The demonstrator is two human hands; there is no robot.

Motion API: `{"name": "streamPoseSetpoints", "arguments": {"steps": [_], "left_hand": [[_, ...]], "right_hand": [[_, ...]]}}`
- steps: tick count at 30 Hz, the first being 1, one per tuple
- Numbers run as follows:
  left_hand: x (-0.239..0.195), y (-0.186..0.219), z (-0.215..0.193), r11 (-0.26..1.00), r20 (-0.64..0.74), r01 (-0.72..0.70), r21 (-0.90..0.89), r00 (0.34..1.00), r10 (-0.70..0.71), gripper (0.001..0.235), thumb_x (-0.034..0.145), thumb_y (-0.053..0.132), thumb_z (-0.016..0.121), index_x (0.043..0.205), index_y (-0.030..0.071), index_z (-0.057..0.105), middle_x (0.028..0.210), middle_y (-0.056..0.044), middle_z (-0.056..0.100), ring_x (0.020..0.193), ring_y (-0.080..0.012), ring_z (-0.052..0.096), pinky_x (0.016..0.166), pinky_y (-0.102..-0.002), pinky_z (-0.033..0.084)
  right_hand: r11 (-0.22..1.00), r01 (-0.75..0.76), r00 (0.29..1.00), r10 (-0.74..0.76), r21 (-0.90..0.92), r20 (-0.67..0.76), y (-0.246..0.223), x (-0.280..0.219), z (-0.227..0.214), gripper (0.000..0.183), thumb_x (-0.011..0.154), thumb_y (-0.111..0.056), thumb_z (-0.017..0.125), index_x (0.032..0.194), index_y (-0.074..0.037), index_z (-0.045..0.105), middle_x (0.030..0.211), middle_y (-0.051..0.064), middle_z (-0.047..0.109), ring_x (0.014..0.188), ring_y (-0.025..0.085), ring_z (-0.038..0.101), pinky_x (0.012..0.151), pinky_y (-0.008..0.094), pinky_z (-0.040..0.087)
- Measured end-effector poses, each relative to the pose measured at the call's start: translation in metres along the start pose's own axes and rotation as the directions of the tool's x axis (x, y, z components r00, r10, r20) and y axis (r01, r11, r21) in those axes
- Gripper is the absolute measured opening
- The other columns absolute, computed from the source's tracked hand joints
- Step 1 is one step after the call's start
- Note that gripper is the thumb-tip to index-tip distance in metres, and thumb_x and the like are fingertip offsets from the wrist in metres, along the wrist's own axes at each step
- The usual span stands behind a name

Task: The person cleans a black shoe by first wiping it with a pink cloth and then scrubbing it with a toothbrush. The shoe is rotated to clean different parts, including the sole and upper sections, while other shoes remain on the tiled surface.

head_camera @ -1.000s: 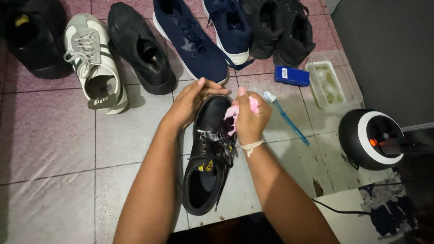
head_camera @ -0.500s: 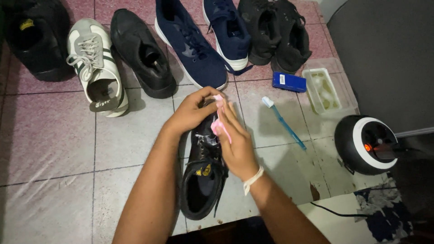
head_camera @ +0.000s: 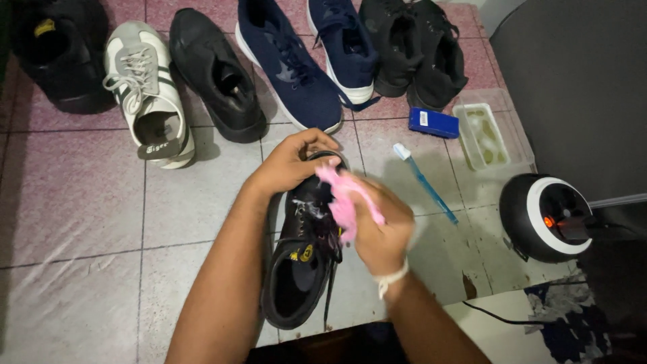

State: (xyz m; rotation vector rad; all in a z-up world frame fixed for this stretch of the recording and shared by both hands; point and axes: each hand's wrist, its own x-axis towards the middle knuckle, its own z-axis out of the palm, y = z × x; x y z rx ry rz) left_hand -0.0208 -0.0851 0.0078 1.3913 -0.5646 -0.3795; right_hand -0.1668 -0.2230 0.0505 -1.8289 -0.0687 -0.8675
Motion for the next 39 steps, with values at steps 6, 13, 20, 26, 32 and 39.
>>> {"name": "streamPoseSetpoints", "arguments": {"steps": [6, 13, 20, 26, 32, 39], "left_hand": [[0.003, -0.007, -0.005, 0.999, 0.009, -0.042, 0.014, 0.999, 0.042, 0.031, 0.086, 0.011, 0.083, 0.113, 0.004, 0.069, 0.097, -0.009, 0.077, 0.088, -0.0156, 0.069, 0.086, -0.034, 0.057], [0.002, -0.009, -0.004, 1.0, 0.013, -0.008, -0.015, 1.0, 0.008, 0.031, 0.086, 0.016, 0.084, 0.113, 0.006, 0.071, 0.094, -0.008, 0.076, 0.083, -0.0121, 0.067, 0.079, -0.03, 0.058], [0.003, -0.007, -0.007, 1.0, 0.017, -0.012, -0.005, 1.0, 0.012, 0.029, 0.086, 0.014, 0.083, 0.111, 0.007, 0.071, 0.092, -0.008, 0.076, 0.081, -0.0111, 0.065, 0.075, -0.027, 0.056], [0.004, -0.009, -0.003, 0.999, 0.008, -0.023, -0.03, 1.0, 0.023, 0.027, 0.086, 0.014, 0.083, 0.109, 0.006, 0.072, 0.09, -0.006, 0.075, 0.08, -0.0104, 0.064, 0.074, -0.027, 0.056], [-0.005, 0.006, -0.003, 0.999, 0.032, -0.036, -0.007, 0.999, 0.037, 0.014, 0.091, 0.018, 0.077, 0.1, 0.011, 0.069, 0.093, 0.002, 0.07, 0.087, -0.0048, 0.064, 0.083, -0.019, 0.05], [-0.004, 0.003, -0.005, 0.999, 0.039, -0.049, -0.018, 0.998, 0.05, 0.016, 0.091, 0.018, 0.077, 0.101, 0.01, 0.068, 0.095, 0.001, 0.071, 0.087, -0.0051, 0.064, 0.082, -0.019, 0.05]], "right_hand": [[0.98, 0.16, 0.837, -0.198, 0.119, 0.51, -0.018, 0.014, 0.021, 0.017, 0.092, -0.001, 0.072, 0.109, -0.002, 0.078, 0.116, 0.014, 0.077, 0.119, 0.04, 0.071, 0.101, 0.047, 0.057], [0.875, -0.073, 0.842, -0.203, 0.479, 0.499, -0.005, 0.005, -0.004, 0.015, 0.096, -0.002, 0.066, 0.094, 0.009, 0.076, 0.095, 0.022, 0.078, 0.095, 0.038, 0.076, 0.092, 0.052, 0.058], [0.956, -0.107, 0.932, 0.0, 0.275, 0.362, -0.007, 0.018, 0.005, 0.017, 0.098, -0.01, 0.066, 0.093, 0.004, 0.074, 0.075, 0.017, 0.072, 0.065, 0.029, 0.068, 0.056, 0.037, 0.054], [0.971, 0.027, 0.862, -0.143, 0.238, 0.485, -0.012, 0.005, 0.0, 0.013, 0.096, 0.0, 0.064, 0.094, 0.005, 0.076, 0.098, 0.018, 0.079, 0.097, 0.037, 0.077, 0.089, 0.049, 0.059], [0.994, -0.101, 0.932, 0.077, 0.05, 0.355, -0.025, -0.025, -0.021, 0.03, 0.103, -0.023, 0.059, 0.103, 0.001, 0.077, 0.104, 0.015, 0.079, 0.102, 0.028, 0.078, 0.097, 0.038, 0.063], [0.223, -0.464, 0.859, -0.124, 0.857, 0.497, 0.022, 0.009, -0.018, 0.042, 0.111, -0.018, 0.031, 0.095, 0.005, 0.062, 0.077, 0.015, 0.058, 0.065, 0.028, 0.063, 0.056, 0.033, 0.058]]}}
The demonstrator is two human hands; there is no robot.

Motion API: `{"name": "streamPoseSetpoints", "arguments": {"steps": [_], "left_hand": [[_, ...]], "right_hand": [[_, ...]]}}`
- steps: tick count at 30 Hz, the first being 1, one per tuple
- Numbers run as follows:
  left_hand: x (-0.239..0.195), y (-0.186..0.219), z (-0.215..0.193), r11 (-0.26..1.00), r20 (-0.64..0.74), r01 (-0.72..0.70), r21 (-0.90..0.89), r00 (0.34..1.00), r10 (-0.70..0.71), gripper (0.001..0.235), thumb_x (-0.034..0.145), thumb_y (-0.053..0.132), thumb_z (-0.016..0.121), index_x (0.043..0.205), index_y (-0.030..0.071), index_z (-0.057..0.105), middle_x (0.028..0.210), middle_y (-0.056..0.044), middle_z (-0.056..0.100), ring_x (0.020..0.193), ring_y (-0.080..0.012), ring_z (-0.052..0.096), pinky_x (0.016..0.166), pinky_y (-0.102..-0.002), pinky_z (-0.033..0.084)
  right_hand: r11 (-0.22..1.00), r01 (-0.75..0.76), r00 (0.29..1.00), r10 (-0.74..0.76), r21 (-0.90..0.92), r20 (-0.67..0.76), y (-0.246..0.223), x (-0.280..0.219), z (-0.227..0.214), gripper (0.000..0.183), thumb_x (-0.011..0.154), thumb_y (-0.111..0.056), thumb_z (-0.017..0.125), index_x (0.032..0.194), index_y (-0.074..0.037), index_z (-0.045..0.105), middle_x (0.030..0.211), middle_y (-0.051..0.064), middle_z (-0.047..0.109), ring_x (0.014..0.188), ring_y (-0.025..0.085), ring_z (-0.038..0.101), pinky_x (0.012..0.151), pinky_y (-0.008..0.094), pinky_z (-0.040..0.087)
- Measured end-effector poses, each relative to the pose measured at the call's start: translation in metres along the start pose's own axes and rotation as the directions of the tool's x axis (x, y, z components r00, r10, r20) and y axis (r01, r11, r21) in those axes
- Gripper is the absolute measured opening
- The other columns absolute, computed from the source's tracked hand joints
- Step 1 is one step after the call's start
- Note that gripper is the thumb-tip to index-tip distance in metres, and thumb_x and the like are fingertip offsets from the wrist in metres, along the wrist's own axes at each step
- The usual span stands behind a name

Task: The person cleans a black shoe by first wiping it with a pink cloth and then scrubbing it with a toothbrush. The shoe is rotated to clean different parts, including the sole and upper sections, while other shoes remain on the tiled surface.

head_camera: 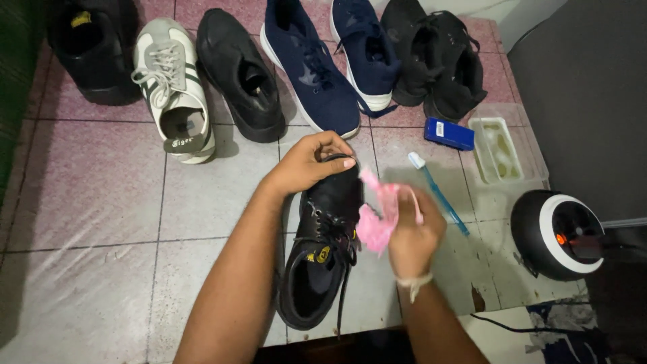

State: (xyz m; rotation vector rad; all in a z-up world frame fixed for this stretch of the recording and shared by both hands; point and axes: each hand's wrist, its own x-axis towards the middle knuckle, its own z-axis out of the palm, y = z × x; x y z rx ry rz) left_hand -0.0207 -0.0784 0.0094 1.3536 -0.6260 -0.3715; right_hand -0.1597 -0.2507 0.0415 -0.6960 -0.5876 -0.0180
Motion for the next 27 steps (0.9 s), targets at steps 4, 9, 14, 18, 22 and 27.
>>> {"name": "streamPoseSetpoints", "arguments": {"steps": [4, 9, 14, 18, 22, 27], "left_hand": [[0.0, 0.001, 0.001, 0.999, -0.051, -0.035, 0.008, 0.998, 0.036, 0.014, 0.091, 0.017, 0.077, 0.098, 0.01, 0.068, 0.098, 0.0, 0.071, 0.092, -0.0073, 0.066, 0.088, -0.021, 0.052], [-0.001, 0.0, 0.001, 0.996, -0.073, -0.082, 0.021, 0.994, 0.084, 0.013, 0.091, 0.015, 0.077, 0.096, 0.01, 0.065, 0.096, 0.001, 0.07, 0.09, -0.0079, 0.066, 0.087, -0.023, 0.053], [-0.001, 0.003, 0.002, 0.999, -0.053, -0.035, -0.007, 0.998, 0.035, 0.015, 0.091, 0.016, 0.077, 0.097, 0.011, 0.064, 0.095, 0.0, 0.07, 0.09, -0.0081, 0.067, 0.086, -0.022, 0.052], [-0.005, -0.001, -0.004, 0.981, -0.083, -0.097, -0.165, 0.993, 0.084, 0.018, 0.089, 0.01, 0.078, 0.096, 0.011, 0.061, 0.102, -0.009, 0.077, 0.096, -0.012, 0.072, 0.089, -0.025, 0.055], [-0.012, 0.013, -0.016, 0.897, -0.277, -0.237, -0.373, 0.951, 0.136, 0.027, 0.086, 0.014, 0.079, 0.101, 0.009, 0.057, 0.111, -0.027, 0.073, 0.097, -0.025, 0.073, 0.087, -0.034, 0.059], [-0.025, -0.007, -0.042, 0.714, -0.434, -0.447, -0.539, 0.874, 0.219, 0.059, 0.082, 0.035, 0.088, 0.118, 0.011, 0.049, 0.118, -0.021, 0.07, 0.1, -0.0285, 0.072, 0.088, -0.04, 0.058]], "right_hand": [[0.554, -0.258, 0.949, -0.01, -0.792, -0.316, 0.017, 0.003, 0.006, 0.031, 0.105, -0.01, 0.048, 0.132, 0.001, 0.058, 0.137, 0.016, 0.057, 0.122, 0.024, 0.059, 0.104, 0.032, 0.049], [0.155, -0.165, 0.984, -0.035, -0.974, -0.172, 0.019, -0.025, 0.061, 0.041, 0.099, 0.011, 0.049, 0.138, 0.001, 0.06, 0.148, 0.02, 0.059, 0.145, 0.034, 0.052, 0.126, 0.044, 0.039], [0.298, -0.47, 0.845, -0.118, -0.831, -0.521, 0.016, -0.095, 0.075, 0.04, 0.103, -0.022, 0.049, 0.124, 0.005, 0.069, 0.126, 0.023, 0.075, 0.119, 0.034, 0.075, 0.105, 0.04, 0.061], [0.5, -0.444, 0.589, -0.462, -0.743, -0.663, 0.08, -0.189, -0.056, 0.03, 0.094, -0.026, 0.068, 0.11, -0.002, 0.074, 0.103, 0.01, 0.075, 0.085, 0.022, 0.076, 0.085, 0.03, 0.063], [0.447, -0.82, 0.286, -0.219, -0.357, -0.933, 0.008, -0.077, 0.06, 0.037, 0.097, -0.024, 0.052, 0.119, -0.004, 0.075, 0.118, 0.012, 0.078, 0.115, 0.026, 0.071, 0.098, 0.039, 0.056], [0.327, -0.638, 0.653, -0.249, -0.697, -0.715, 0.021, -0.098, 0.054, 0.038, 0.1, -0.031, 0.052, 0.111, -0.006, 0.079, 0.108, 0.007, 0.083, 0.106, 0.018, 0.075, 0.096, 0.03, 0.054]]}}
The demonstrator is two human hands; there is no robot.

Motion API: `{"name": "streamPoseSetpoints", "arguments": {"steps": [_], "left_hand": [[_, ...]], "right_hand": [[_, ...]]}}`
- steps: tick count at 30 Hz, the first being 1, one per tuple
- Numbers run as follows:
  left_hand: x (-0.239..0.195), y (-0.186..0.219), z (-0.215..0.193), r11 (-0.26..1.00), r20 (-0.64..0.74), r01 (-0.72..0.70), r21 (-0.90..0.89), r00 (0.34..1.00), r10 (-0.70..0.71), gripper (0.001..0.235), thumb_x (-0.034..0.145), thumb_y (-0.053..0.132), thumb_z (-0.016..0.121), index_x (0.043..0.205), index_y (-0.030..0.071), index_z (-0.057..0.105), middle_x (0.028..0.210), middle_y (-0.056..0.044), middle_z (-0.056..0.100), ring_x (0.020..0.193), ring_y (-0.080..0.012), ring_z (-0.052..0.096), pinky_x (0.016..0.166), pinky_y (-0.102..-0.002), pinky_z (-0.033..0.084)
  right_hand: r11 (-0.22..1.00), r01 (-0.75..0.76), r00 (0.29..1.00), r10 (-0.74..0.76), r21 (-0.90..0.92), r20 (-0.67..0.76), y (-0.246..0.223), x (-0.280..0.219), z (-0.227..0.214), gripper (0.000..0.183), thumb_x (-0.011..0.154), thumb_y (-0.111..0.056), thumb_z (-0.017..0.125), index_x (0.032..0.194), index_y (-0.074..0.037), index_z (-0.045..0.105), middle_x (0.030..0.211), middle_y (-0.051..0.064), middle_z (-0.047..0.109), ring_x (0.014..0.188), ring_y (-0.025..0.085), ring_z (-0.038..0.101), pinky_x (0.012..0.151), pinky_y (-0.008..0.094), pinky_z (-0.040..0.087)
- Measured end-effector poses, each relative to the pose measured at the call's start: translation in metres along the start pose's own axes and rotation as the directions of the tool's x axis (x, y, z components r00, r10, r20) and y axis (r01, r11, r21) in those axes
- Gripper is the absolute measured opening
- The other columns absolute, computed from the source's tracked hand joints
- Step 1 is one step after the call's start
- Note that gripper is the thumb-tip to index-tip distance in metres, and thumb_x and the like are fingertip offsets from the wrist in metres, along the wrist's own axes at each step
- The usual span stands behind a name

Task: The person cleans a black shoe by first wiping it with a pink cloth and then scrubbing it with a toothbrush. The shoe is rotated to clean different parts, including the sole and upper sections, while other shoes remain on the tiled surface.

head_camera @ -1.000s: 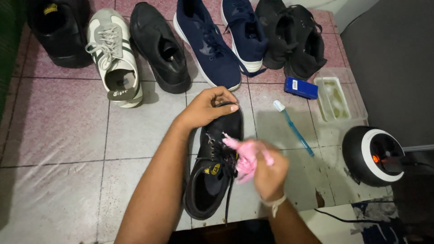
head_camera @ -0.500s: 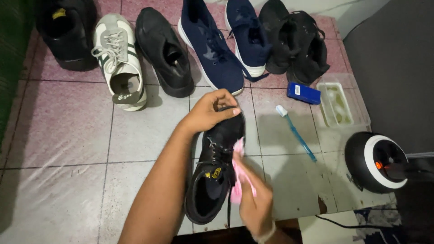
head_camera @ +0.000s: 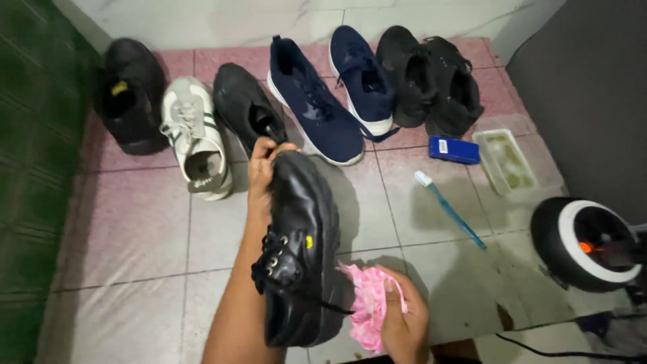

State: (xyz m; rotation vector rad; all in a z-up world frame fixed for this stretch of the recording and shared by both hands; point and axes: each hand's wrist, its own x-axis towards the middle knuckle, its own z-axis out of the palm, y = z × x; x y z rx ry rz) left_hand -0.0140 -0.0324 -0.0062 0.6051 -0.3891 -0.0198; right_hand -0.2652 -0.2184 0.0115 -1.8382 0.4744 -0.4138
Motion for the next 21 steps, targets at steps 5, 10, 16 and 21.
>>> {"name": "streamPoseSetpoints", "arguments": {"steps": [5, 10, 16, 21], "left_hand": [[0.005, 0.016, -0.011, 0.944, 0.229, 0.073, -0.322, 0.973, 0.003, 0.056, 0.088, 0.032, 0.081, 0.131, 0.011, 0.051, 0.121, -0.011, 0.054, 0.115, -0.0277, 0.053, 0.096, -0.039, 0.047], [0.008, 0.031, 0.013, 0.913, 0.392, 0.285, -0.292, 0.906, -0.158, 0.062, 0.085, 0.033, 0.071, 0.137, 0.005, 0.053, 0.138, -0.023, 0.047, 0.127, -0.0429, 0.048, 0.104, -0.055, 0.042], [0.004, 0.022, 0.028, 0.824, 0.532, 0.513, -0.241, 0.78, -0.329, 0.069, 0.077, 0.022, 0.062, 0.14, -0.003, 0.05, 0.153, -0.042, 0.038, 0.137, -0.0554, 0.047, 0.108, -0.065, 0.042], [0.001, 0.009, 0.04, 0.766, 0.517, 0.621, -0.165, 0.716, -0.469, 0.083, 0.066, 0.009, 0.063, 0.144, -0.009, 0.042, 0.15, -0.044, 0.04, 0.14, -0.0545, 0.045, 0.113, -0.056, 0.043]], "right_hand": [[0.999, 0.011, 1.0, -0.012, 0.039, 0.016, 0.004, -0.001, 0.005, 0.033, 0.1, -0.025, 0.056, 0.11, -0.006, 0.08, 0.111, 0.007, 0.083, 0.108, 0.017, 0.075, 0.097, 0.029, 0.054], [0.998, -0.038, 0.998, 0.036, 0.04, 0.052, 0.002, -0.001, 0.006, 0.034, 0.1, -0.026, 0.055, 0.112, -0.007, 0.08, 0.113, 0.006, 0.083, 0.11, 0.018, 0.075, 0.098, 0.031, 0.055], [0.991, 0.01, 0.993, -0.025, 0.134, 0.112, 0.02, 0.0, 0.005, 0.028, 0.096, -0.019, 0.06, 0.112, -0.003, 0.076, 0.112, 0.008, 0.081, 0.107, 0.017, 0.073, 0.098, 0.029, 0.053], [0.986, 0.095, 0.974, -0.121, 0.139, 0.193, 0.007, -0.002, 0.002, 0.045, 0.086, -0.026, 0.069, 0.125, -0.003, 0.071, 0.123, 0.012, 0.077, 0.115, 0.024, 0.073, 0.102, 0.036, 0.055]]}}
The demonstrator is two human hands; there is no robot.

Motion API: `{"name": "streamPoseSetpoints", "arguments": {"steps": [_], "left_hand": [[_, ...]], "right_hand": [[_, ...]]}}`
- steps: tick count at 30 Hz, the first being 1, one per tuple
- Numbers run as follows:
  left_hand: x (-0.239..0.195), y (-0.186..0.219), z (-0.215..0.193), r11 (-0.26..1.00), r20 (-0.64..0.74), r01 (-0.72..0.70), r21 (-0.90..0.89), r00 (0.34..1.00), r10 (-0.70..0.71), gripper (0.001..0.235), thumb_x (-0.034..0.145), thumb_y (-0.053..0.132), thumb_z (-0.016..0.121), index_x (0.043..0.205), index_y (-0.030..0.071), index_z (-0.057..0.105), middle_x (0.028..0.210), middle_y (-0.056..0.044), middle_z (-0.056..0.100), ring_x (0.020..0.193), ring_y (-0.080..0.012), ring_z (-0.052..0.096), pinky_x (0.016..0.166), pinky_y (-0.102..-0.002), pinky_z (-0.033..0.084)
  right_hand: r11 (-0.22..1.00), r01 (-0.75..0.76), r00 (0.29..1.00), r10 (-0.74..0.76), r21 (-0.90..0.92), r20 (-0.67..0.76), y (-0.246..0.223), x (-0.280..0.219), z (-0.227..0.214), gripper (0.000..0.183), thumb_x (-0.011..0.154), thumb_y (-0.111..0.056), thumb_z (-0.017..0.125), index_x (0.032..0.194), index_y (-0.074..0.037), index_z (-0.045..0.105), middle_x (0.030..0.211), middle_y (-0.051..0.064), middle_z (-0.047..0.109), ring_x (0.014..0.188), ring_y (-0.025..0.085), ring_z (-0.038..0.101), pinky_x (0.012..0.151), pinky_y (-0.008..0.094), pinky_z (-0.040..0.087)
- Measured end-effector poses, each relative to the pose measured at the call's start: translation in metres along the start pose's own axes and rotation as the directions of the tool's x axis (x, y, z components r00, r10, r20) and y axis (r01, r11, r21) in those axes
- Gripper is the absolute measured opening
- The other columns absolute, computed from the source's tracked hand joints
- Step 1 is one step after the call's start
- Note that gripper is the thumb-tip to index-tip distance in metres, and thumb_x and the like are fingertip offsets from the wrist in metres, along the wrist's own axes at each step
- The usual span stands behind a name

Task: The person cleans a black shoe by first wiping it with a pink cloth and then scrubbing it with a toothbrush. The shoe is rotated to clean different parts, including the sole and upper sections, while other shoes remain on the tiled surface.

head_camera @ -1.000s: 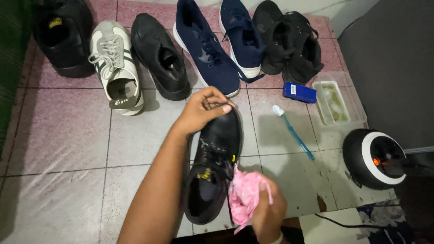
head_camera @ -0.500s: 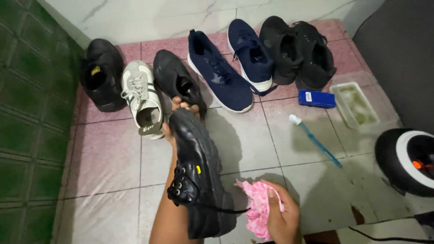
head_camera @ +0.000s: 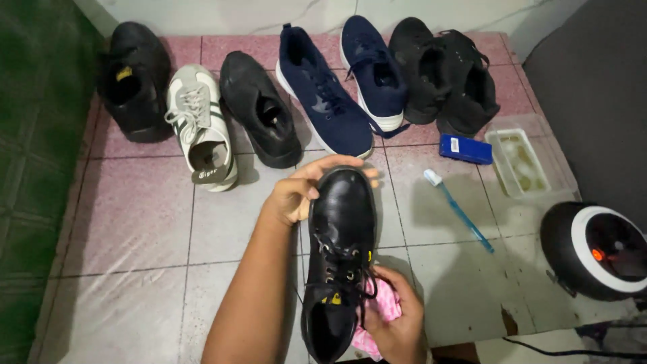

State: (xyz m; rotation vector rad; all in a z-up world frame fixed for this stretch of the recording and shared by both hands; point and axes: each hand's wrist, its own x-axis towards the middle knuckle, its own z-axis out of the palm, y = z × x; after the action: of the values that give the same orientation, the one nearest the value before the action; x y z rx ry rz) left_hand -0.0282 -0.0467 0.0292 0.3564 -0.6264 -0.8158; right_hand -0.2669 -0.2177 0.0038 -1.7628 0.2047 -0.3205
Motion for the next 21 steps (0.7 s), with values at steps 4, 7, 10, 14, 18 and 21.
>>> {"name": "streamPoseSetpoints", "arguments": {"steps": [4, 7, 10, 14, 18, 21], "left_hand": [[0.003, -0.004, 0.008, 0.998, 0.022, 0.005, 0.069, 1.0, -0.006, 0.087, 0.071, 0.014, 0.07, 0.148, -0.013, 0.041, 0.151, -0.032, 0.047, 0.142, -0.0421, 0.048, 0.123, -0.05, 0.037], [-0.002, -0.004, 0.006, 0.997, -0.012, 0.076, 0.029, 0.997, -0.076, 0.088, 0.075, 0.01, 0.075, 0.153, -0.004, 0.037, 0.156, -0.029, 0.043, 0.142, -0.0371, 0.049, 0.117, -0.046, 0.043], [-0.002, -0.004, 0.004, 0.974, 0.016, 0.157, -0.166, 0.988, -0.157, 0.095, 0.078, 0.013, 0.065, 0.163, 0.009, 0.023, 0.158, -0.037, 0.033, 0.138, -0.0458, 0.046, 0.11, -0.054, 0.043], [0.0, -0.007, 0.004, 0.909, 0.088, 0.174, -0.379, 0.985, -0.151, 0.105, 0.074, 0.004, 0.055, 0.169, 0.016, 0.011, 0.145, -0.052, 0.034, 0.132, -0.055, 0.05, 0.107, -0.058, 0.045], [0.0, -0.03, -0.016, 0.931, 0.028, 0.156, -0.331, 0.987, -0.155, 0.086, 0.078, 0.002, 0.055, 0.16, -0.001, 0.031, 0.127, -0.032, 0.063, 0.1, -0.0417, 0.072, 0.078, -0.055, 0.063], [0.001, -0.03, -0.009, 0.931, 0.047, 0.212, -0.296, 0.977, -0.207, 0.087, 0.083, 0.002, 0.06, 0.164, 0.004, 0.027, 0.128, -0.027, 0.066, 0.103, -0.0367, 0.073, 0.082, -0.051, 0.062]], "right_hand": [[0.998, -0.023, 1.0, 0.022, -0.053, -0.017, 0.002, 0.002, 0.0, 0.05, 0.071, -0.012, 0.084, 0.119, -0.002, 0.073, 0.113, 0.009, 0.08, 0.106, 0.018, 0.074, 0.096, 0.03, 0.057], [0.988, -0.139, 0.989, 0.134, -0.066, -0.064, -0.002, 0.002, 0.003, 0.052, 0.067, 0.002, 0.085, 0.117, -0.002, 0.075, 0.11, 0.01, 0.082, 0.101, 0.017, 0.076, 0.088, 0.029, 0.063], [0.973, -0.209, 0.974, 0.198, -0.099, -0.106, -0.006, 0.001, 0.003, 0.052, 0.065, 0.001, 0.085, 0.117, -0.003, 0.077, 0.108, 0.01, 0.083, 0.098, 0.018, 0.077, 0.082, 0.029, 0.067], [0.973, -0.178, 0.979, 0.16, -0.145, -0.13, -0.006, 0.001, 0.003, 0.054, 0.061, -0.008, 0.09, 0.114, -0.004, 0.078, 0.105, 0.007, 0.084, 0.097, 0.018, 0.077, 0.087, 0.03, 0.063], [0.97, -0.232, 0.954, 0.242, 0.076, -0.176, 0.006, -0.002, 0.007, 0.046, 0.066, 0.021, 0.074, 0.109, 0.005, 0.074, 0.099, 0.019, 0.079, 0.076, 0.024, 0.075, 0.051, 0.031, 0.068], [0.952, -0.266, 0.938, 0.292, 0.154, -0.188, 0.018, -0.002, 0.006, 0.048, 0.065, 0.031, 0.065, 0.106, 0.006, 0.07, 0.095, 0.022, 0.077, 0.069, 0.023, 0.07, 0.045, 0.027, 0.058]]}}
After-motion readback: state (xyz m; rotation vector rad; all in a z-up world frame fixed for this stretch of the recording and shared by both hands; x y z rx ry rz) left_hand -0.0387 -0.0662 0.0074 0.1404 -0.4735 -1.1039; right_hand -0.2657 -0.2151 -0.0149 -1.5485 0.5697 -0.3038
